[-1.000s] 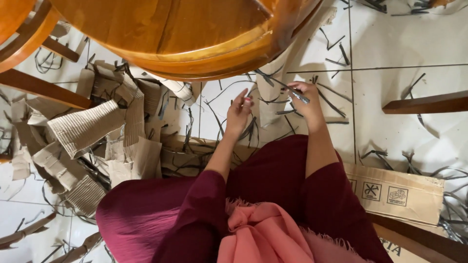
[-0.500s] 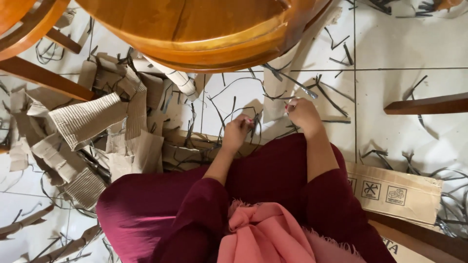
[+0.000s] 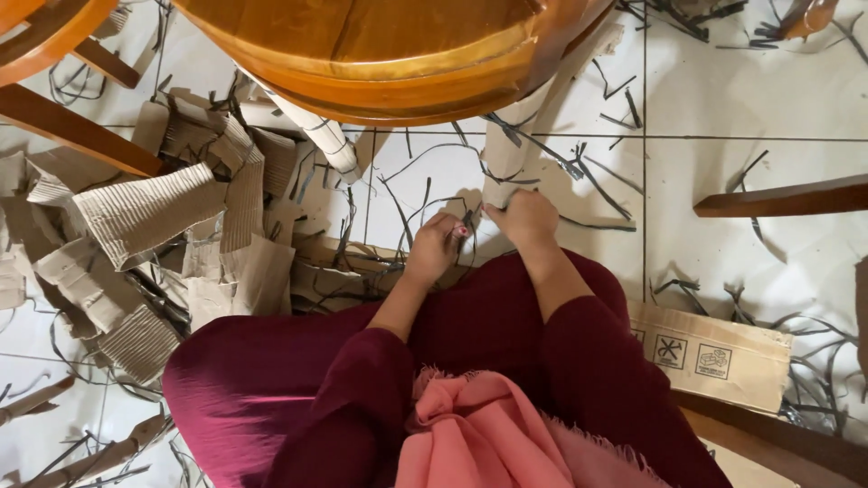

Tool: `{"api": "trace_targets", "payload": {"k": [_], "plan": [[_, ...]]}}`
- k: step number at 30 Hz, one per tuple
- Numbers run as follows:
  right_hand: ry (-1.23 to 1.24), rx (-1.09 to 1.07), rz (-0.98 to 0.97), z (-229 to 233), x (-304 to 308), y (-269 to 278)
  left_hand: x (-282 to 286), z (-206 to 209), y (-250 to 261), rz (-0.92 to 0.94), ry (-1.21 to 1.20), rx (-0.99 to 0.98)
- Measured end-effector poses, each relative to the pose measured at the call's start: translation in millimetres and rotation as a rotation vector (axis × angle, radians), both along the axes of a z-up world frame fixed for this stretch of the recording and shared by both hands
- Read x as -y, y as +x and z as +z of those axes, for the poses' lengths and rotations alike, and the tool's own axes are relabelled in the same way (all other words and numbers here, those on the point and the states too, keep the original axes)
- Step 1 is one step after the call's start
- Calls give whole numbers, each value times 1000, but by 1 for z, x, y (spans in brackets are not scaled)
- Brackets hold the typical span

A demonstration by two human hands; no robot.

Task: Wrapping a wooden chair leg with thin protective or decorative strips of material.

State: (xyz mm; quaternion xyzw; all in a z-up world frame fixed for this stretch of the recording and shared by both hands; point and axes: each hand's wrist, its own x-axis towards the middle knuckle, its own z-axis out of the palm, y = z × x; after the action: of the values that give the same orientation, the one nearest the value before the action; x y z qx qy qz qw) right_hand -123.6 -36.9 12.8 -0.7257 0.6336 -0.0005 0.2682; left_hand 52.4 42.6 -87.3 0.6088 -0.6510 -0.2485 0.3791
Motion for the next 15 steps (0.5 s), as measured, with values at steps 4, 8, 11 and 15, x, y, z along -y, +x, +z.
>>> {"api": "trace_targets", "payload": {"k": [4,8,11,15], "plan": [[-65,-6,-20,-25,4,6,2,8,3,15,-35,-44],[-107,-31,-51,-47,9,8,2,29,-4,-111,-230,-14],[-178,-77,18,-114,23,-2,8,41,-24,-185,-313,-20],[-160,-97,147,-151,22,-15,20,21,-46,-198,-255,-196]]}}
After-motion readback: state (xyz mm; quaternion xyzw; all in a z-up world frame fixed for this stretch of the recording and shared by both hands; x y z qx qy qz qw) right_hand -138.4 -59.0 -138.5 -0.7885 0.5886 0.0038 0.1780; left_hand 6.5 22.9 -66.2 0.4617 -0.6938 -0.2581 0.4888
